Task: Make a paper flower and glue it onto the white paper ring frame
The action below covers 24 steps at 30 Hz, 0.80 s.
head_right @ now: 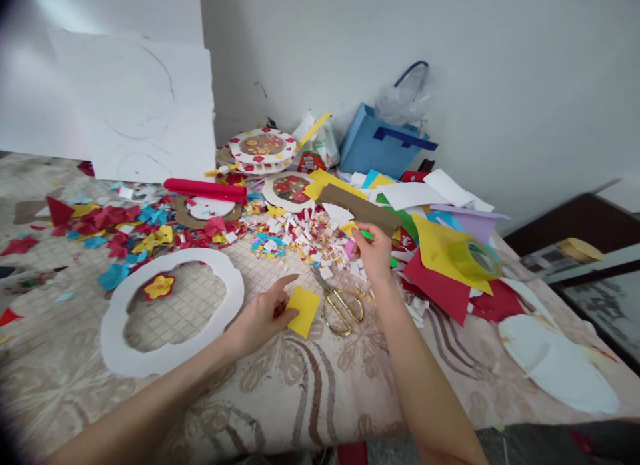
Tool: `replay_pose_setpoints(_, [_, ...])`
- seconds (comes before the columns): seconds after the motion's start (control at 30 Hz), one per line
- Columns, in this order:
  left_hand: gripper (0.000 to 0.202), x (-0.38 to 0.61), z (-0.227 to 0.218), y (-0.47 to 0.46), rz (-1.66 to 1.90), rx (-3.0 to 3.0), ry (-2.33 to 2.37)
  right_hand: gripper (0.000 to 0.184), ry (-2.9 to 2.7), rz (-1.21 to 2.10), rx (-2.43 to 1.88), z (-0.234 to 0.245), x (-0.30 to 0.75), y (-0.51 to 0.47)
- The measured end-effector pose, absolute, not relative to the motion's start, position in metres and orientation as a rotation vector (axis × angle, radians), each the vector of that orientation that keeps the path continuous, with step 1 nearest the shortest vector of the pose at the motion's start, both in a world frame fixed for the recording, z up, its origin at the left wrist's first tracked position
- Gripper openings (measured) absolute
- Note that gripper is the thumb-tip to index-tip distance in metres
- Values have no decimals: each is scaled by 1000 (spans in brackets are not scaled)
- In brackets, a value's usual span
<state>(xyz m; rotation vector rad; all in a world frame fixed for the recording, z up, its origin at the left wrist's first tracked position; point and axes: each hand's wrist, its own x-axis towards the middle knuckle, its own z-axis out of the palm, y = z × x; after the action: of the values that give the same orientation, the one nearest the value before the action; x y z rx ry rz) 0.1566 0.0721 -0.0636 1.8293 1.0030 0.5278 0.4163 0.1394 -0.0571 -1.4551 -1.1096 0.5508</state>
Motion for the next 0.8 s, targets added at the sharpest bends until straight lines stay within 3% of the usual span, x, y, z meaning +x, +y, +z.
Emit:
replay_pose_setpoints(0.23, [59, 156, -66, 74, 612, 1706, 949, 28, -987, 557, -1371, -52, 413, 139])
replay_pose_setpoints(0.43, [24, 157, -67, 78, 670, 1519, 942, 16, -1289, 467, -1324, -45, 383, 112])
replay_pose_setpoints(0.5, [31, 158, -64, 80, 676, 1416, 954, 13, -1577, 330, -1225, -45, 369, 96])
replay_pose_setpoints(0.6, [43, 158, -61, 82, 738, 1263, 959, 25, -2030, 184, -1017, -48, 351, 73])
replay_pose_setpoints(0.8, [42, 157, -58, 84, 788, 1051, 918, 33, -2172, 58, -911, -55, 339, 63])
